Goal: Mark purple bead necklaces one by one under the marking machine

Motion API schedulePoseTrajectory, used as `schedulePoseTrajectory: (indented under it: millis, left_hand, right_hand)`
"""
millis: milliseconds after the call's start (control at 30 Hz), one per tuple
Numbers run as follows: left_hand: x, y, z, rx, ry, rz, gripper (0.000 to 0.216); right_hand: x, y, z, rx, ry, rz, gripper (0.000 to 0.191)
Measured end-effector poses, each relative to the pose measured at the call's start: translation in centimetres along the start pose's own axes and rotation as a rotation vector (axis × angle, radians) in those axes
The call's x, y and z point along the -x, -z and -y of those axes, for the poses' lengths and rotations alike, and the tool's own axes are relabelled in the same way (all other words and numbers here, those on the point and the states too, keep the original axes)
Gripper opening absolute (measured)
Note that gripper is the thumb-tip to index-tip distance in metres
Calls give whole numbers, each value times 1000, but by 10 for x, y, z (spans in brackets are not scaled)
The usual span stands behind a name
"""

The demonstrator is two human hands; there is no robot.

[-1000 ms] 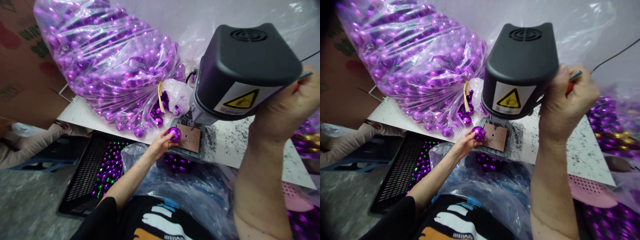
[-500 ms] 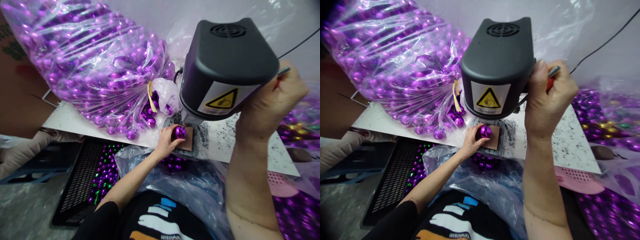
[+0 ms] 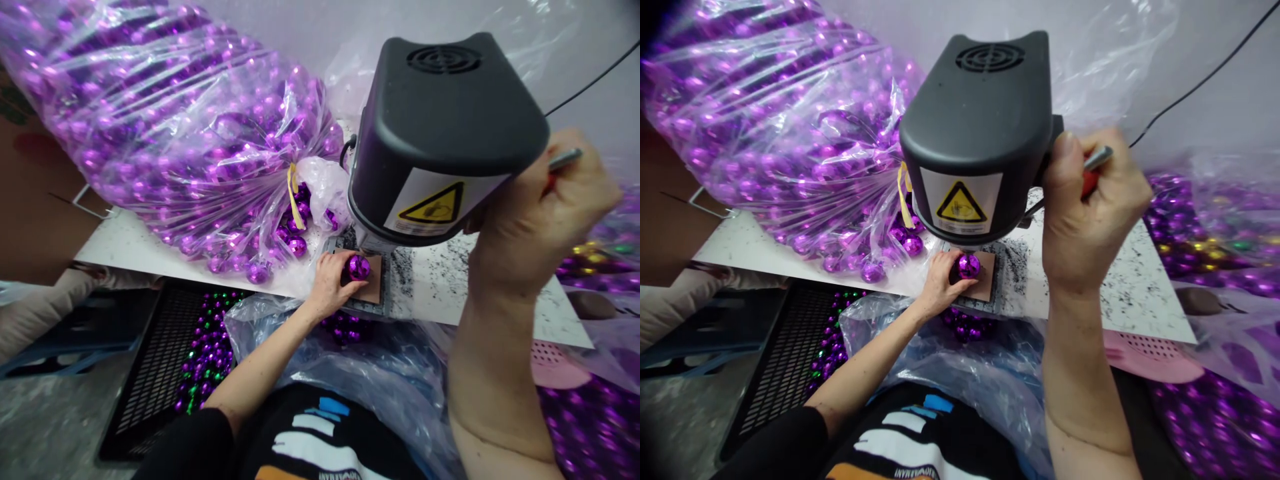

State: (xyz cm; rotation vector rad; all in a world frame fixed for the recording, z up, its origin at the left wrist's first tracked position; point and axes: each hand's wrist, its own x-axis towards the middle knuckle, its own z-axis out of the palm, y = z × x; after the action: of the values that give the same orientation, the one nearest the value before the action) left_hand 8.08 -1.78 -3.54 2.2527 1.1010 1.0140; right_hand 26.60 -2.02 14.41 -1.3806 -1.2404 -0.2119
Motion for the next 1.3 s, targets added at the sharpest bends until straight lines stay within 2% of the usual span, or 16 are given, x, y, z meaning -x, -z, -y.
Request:
schedulePoseTrajectory:
  millis: [67,300,567,733,833,1033,1300]
  left_hand:
    - [0,0,0,7,7,-3,53]
    - [-2,0,-3,-9,67,23,53]
    - [-2,-1,-3,30,51,-3,53]
    - [-2,-1,-2,30,58,16,52]
    - [-1,-1,-2,28,59,14,52]
    - [-2,-1,-3,15,41,-13,51]
    - [-1,-2,-1,-7,22,-39,52]
  right_hand:
    - [13,7,4,-3,5,-25,50]
    - [60,21,3,-21,194,-52,20]
    - [75,14,-7,-38,275,-119,9]
    - [85,13,-8,-92,241,-102,9]
    - [89,9,-8,-83,214,-100,16]
    - [95,-6,-16,-96,270,-225,27]
    - [108,-10,-28,-79,282,-266,25]
